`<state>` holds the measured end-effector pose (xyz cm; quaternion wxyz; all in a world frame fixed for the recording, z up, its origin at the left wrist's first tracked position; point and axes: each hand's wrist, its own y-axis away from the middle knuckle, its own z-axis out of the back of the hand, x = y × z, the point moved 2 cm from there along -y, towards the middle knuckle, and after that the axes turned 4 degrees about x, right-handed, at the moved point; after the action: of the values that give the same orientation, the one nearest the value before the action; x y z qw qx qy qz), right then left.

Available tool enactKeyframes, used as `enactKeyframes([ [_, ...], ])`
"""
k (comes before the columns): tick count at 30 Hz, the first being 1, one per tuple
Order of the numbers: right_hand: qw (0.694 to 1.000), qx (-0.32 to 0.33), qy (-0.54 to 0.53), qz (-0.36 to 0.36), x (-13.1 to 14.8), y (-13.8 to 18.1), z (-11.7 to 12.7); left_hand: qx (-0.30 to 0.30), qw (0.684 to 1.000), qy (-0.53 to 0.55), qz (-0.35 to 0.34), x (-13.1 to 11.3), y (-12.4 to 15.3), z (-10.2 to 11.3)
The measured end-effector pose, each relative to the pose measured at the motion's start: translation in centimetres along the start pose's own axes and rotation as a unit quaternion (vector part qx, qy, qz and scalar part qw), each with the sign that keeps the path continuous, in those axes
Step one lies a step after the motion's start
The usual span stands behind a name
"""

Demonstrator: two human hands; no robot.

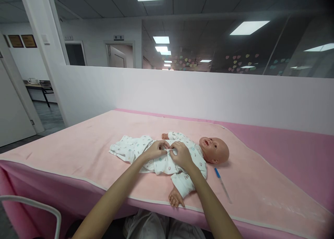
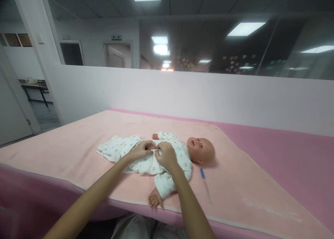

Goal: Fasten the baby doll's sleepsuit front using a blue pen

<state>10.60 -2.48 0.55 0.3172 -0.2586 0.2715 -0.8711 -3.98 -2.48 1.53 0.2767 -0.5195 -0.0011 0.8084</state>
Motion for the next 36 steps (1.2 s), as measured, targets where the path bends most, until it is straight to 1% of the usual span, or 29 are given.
enactKeyframes([
  [5, 1.000, 0.005, 0.000, 0.005, -0.11, 0.00, -0.07, 0.011, 1.000, 0.019, 0.000, 0.27, -0.10, 0.03],
  [14, 1.000, 0.001, 0.017, 0.004, -0.08, 0.07, -0.07, 0.007, 1.000, -0.002, 0.003, -0.10, 0.04, 0.09],
  [21, 1.000, 0.000, 0.026, 0.008, -0.16, 0.11, -0.14, 0.034, 0.999, -0.041, 0.007, 0.17, -0.05, 0.17],
  [26, 1.000, 0.004, 0.025, 0.011, -0.27, 0.10, -0.23, 0.056, 0.998, -0.039, -0.005, 0.38, -0.15, 0.33],
  [31, 1.000, 0.005, 0.020, 0.012, -0.27, 0.11, -0.26, 0.062, 0.997, -0.037, -0.004, 0.45, -0.24, 0.51],
  [36, 1.000, 0.005, 0.017, 0.011, -0.19, 0.15, -0.26, 0.064, 0.997, -0.034, 0.003, 0.03, -0.21, 0.66],
])
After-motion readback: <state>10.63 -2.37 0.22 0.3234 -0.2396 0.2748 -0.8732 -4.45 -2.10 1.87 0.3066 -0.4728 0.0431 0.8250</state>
